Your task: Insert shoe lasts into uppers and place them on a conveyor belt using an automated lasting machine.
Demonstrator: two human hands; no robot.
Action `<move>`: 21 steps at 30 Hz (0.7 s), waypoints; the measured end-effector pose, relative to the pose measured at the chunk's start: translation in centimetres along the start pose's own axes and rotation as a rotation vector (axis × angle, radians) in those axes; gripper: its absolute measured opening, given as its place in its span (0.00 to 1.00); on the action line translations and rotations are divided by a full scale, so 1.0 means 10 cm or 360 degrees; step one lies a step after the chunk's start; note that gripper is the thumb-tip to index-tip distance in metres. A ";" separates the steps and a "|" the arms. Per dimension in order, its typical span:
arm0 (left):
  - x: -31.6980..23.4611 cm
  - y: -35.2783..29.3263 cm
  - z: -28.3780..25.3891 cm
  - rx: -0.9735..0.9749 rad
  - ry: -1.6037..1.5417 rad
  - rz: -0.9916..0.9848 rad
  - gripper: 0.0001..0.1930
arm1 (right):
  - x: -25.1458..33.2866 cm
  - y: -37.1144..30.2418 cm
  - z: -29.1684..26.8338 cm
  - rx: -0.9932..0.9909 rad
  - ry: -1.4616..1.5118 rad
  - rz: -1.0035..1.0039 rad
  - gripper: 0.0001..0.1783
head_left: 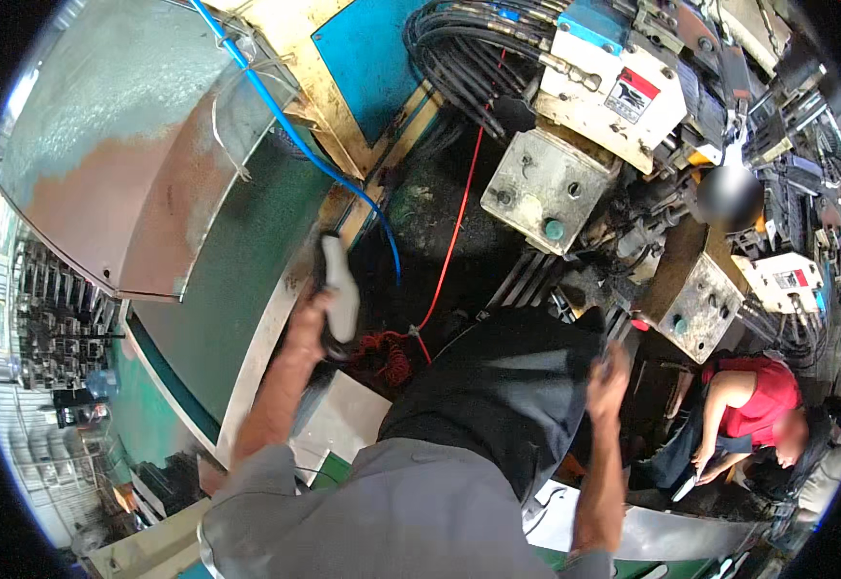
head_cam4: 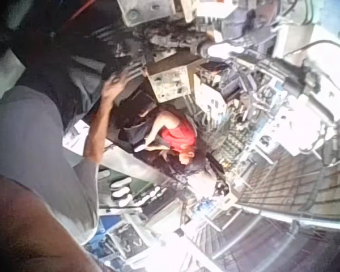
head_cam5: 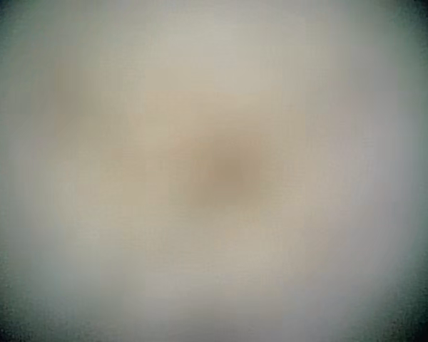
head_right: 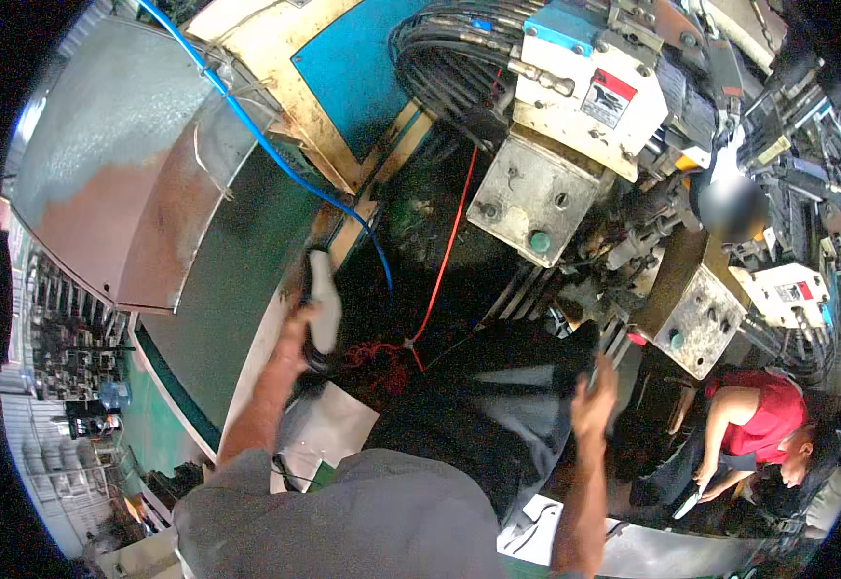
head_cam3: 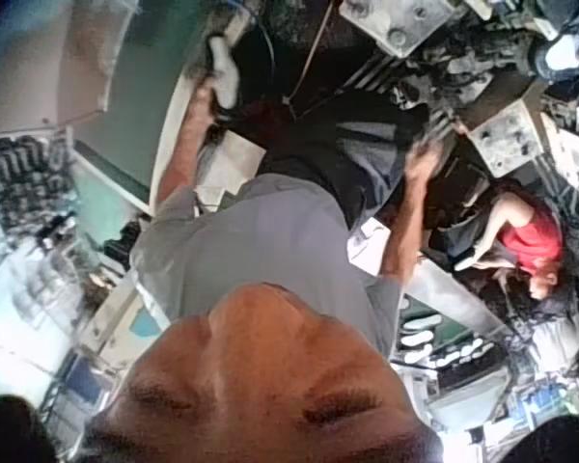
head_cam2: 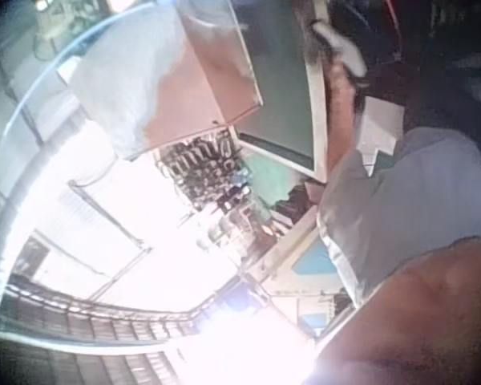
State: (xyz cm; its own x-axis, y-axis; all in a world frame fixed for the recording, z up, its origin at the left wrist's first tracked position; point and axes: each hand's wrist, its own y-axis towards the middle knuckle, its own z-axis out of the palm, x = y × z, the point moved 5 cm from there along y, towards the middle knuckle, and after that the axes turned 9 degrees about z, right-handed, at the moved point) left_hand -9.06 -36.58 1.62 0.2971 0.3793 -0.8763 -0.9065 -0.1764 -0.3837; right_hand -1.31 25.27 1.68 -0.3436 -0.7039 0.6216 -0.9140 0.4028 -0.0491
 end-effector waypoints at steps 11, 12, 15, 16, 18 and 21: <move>-0.48 1.73 0.00 0.0413 0.0955 0.0540 0.12 | -0.10 -0.22 0.47 0.0167 -0.0217 0.0506 0.35; -0.27 1.63 0.13 0.0560 0.0948 0.0602 0.16 | 0.17 -0.19 0.64 0.0180 -0.0250 0.0615 0.36; 0.52 0.94 1.73 0.1061 0.0697 -0.0021 0.18 | 0.07 -0.35 0.72 -0.0098 -0.0613 0.0596 0.43; 0.76 0.88 1.97 0.1169 0.0668 -0.0018 0.18 | 0.20 -0.34 0.77 -0.0055 -0.0563 0.0615 0.43; 1.13 0.68 2.87 0.1345 0.0620 0.0008 0.22 | 0.14 -0.36 0.66 -0.0051 -0.0547 0.0685 0.43; 1.52 0.82 3.97 0.1331 0.0776 0.0398 0.33 | 0.18 -0.36 0.59 0.0047 -0.0578 0.0798 0.45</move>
State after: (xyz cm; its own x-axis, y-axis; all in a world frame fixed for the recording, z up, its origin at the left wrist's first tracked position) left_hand -23.90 3.77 -3.34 -0.0106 -0.0288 -0.9995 -0.8238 0.5669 -0.0076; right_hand 0.08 19.09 -1.68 -0.7796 -0.5893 0.2119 -0.6260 0.7235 -0.2908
